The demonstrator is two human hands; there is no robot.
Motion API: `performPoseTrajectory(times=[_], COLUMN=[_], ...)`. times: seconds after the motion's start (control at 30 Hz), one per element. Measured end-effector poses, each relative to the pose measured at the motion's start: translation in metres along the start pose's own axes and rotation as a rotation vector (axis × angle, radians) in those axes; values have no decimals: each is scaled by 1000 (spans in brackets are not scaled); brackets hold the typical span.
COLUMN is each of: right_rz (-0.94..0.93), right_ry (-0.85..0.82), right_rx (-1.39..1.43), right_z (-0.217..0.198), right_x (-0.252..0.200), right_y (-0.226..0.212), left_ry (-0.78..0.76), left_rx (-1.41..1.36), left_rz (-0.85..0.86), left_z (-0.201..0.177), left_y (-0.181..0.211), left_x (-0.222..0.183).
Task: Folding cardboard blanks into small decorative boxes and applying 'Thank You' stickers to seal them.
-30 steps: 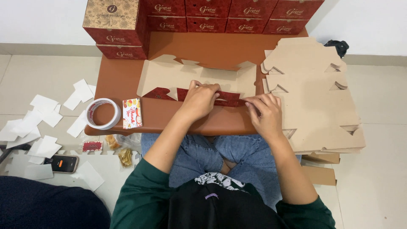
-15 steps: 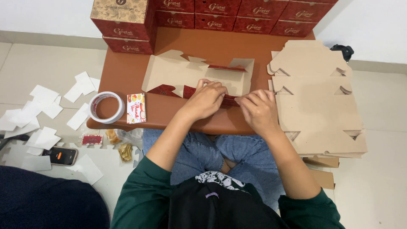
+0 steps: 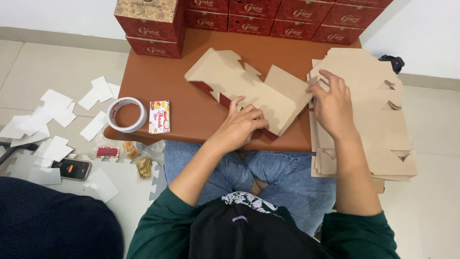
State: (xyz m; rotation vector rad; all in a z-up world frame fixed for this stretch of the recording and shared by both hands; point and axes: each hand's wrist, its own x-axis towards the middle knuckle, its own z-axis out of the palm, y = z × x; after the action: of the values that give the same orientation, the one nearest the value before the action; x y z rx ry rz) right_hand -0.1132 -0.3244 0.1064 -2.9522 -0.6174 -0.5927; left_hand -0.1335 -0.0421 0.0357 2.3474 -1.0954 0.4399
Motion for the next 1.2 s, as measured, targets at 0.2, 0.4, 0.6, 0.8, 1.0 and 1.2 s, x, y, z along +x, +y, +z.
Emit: performPoseTrajectory(times=[0.2,0.4,0.6,0.8,1.0,1.2], right_rz=[78,-28,-137,-80,-20,-40], right_ry=[-233,-173,-125,-365,-295,-249], right_rx=[398,589,836,590,694,637], right_z=[-28,1,-2,-13,8,17], right_x=[-36,-45,-10,20,19,17], right_y=[-8,-70,-115,-115,-114,-120], left_ry=[-32,74,157,185,444,542], left_rx=[179,-6,-22,-73,-105,-79], left_rz=[-171,-206,-190,-352,-385,-374], left_z=[-56,-87,-58,-69,-57,-46], left_y=[-12,13,23,24,26,32], left_x=[-7,-16,-53,-73,-80,-77])
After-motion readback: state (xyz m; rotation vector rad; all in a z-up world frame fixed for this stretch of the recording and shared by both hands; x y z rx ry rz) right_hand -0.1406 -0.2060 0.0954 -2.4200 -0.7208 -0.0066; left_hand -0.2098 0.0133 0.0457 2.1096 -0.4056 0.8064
